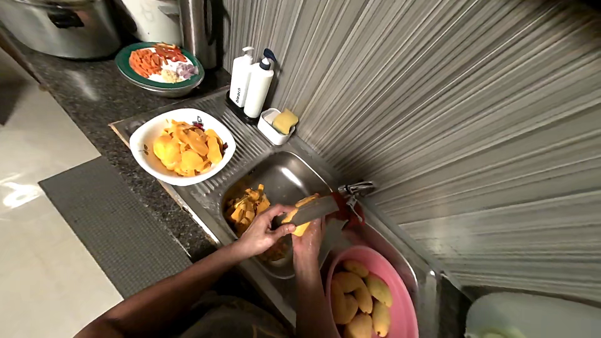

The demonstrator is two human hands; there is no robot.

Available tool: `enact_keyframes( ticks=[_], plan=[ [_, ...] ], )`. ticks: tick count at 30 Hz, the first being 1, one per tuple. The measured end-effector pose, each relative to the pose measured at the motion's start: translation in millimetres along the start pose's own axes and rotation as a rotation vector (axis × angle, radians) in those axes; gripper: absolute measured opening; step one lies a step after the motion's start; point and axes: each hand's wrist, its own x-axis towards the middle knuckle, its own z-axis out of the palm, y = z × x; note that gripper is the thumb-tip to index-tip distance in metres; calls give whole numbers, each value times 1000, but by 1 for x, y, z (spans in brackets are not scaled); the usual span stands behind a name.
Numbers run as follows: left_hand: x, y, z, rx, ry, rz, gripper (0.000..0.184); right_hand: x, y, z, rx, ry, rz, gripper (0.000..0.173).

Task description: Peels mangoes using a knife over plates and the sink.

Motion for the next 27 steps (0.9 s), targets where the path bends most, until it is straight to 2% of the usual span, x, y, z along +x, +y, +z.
enact_keyframes(
  ticks=[5, 8, 10, 12, 15, 16, 18, 20, 22, 27],
  plan=[
    [6, 0, -14, -264, -72, -211, 39, 10, -8, -9, -31, -146, 90, 40],
    [12, -16, -20, -329, -7, -319, 39, 9, -5, -18, -70, -219, 135, 48],
    [19, -27, -29, -326, 79, -409, 39, 6, -5, -23, -61, -287, 220, 54],
    [26, -41, -42, -285, 150, -499, 40, 2, -10, -23, 7, -316, 304, 53],
    [20, -45, -49, -168, 57, -600, 57, 6, -9, -25, 21, -226, 300, 55],
    [14, -40, -46, -133, -5, -577, 66, 9, -8, -25, -22, -161, 275, 53],
    [-3, -28, -34, -50, -128, -419, 78, 12, -4, -26, -146, -52, 184, 50],
    [-17, -22, -19, 20, -199, -180, 79, 12, 1, -27, -218, -50, 95, 48],
    [-25, -19, -8, 111, -220, -24, 75, 12, 1, -25, -226, -84, 62, 47],
    [-19, -15, -1, 316, -177, -6, 63, 6, -1, -20, -261, -73, -23, 43]
  ],
)
